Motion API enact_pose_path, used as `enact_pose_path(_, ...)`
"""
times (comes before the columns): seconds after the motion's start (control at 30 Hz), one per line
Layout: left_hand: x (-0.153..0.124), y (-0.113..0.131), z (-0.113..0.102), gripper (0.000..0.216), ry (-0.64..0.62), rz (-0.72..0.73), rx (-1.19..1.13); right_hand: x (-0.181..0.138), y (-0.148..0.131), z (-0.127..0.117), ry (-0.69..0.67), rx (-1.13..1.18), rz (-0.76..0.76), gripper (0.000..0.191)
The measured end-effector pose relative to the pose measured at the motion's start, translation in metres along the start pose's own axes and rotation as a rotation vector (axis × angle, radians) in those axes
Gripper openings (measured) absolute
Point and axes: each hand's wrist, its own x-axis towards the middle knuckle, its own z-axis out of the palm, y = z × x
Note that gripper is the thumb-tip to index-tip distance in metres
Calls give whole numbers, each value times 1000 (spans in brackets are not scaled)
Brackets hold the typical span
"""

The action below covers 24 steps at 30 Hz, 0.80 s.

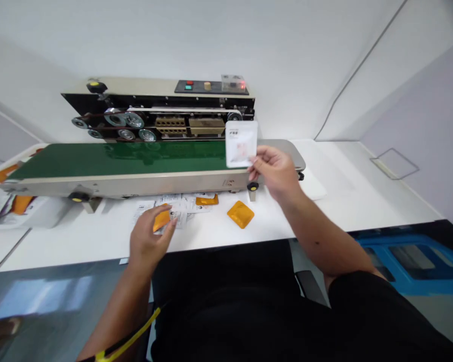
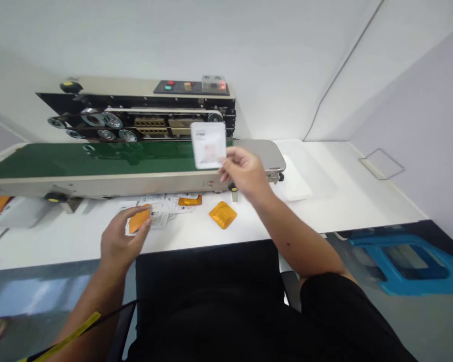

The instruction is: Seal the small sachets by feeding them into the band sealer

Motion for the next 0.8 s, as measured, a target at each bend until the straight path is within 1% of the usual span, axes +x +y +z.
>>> enact_pose_path(0.07, 5, -35, -11, 44, -70, 28, 140, 31, -11, -25, 140, -61, 46, 23)
enact_pose_path(0.1, 7, -52, -14, 51, -136, 41, 177, 45, -13, -35, 179, -85, 92, 18)
enact_pose_path(0.17, 7, -79, -15, 67, -242, 11, 244, 70, -12, -48, 211, -104, 204, 8)
enact_pose_path(0.2, 7, -89, -15, 72, -291, -14, 270, 80, -10, -51, 213, -96, 259, 10)
enact_pose_path(0.27, 6, -100, -13, 77, -368, -43, 291, 96, -4, -50, 195, -61, 342, 15)
enact_pose_path(0.33, 5, -104, -13, 78, -420, -43, 279, 108, 1, -44, 162, -21, 387, 15)
enact_pose_path(0.4, 3, -107, -15, 78, -430, -35, 254, 117, 3, -37, 138, -6, 412, 15)
enact_pose_path(0.47, 0, -115, -20, 78, -401, -30, 231, 121, 4, -32, 122, -54, 407, 10)
enact_pose_path(0.53, -4, -127, -27, 75, -361, -46, 234, 116, 6, -30, 168, -166, 302, 5)
enact_pose_path(0.63, -13, -144, -38, 66, -310, -100, 274, 90, 13, -26, 310, -332, 11, 20)
enact_pose_path(0.67, -15, -147, -42, 63, -286, -115, 292, 76, 16, -22, 325, -367, -70, 24)
enact_pose_path(0.7, -17, -147, -45, 59, -256, -124, 313, 61, 20, -18, 316, -394, -135, 25)
enact_pose_path(0.8, -20, -139, -53, 47, -183, -97, 378, 11, 30, 1, 211, -454, -281, 23)
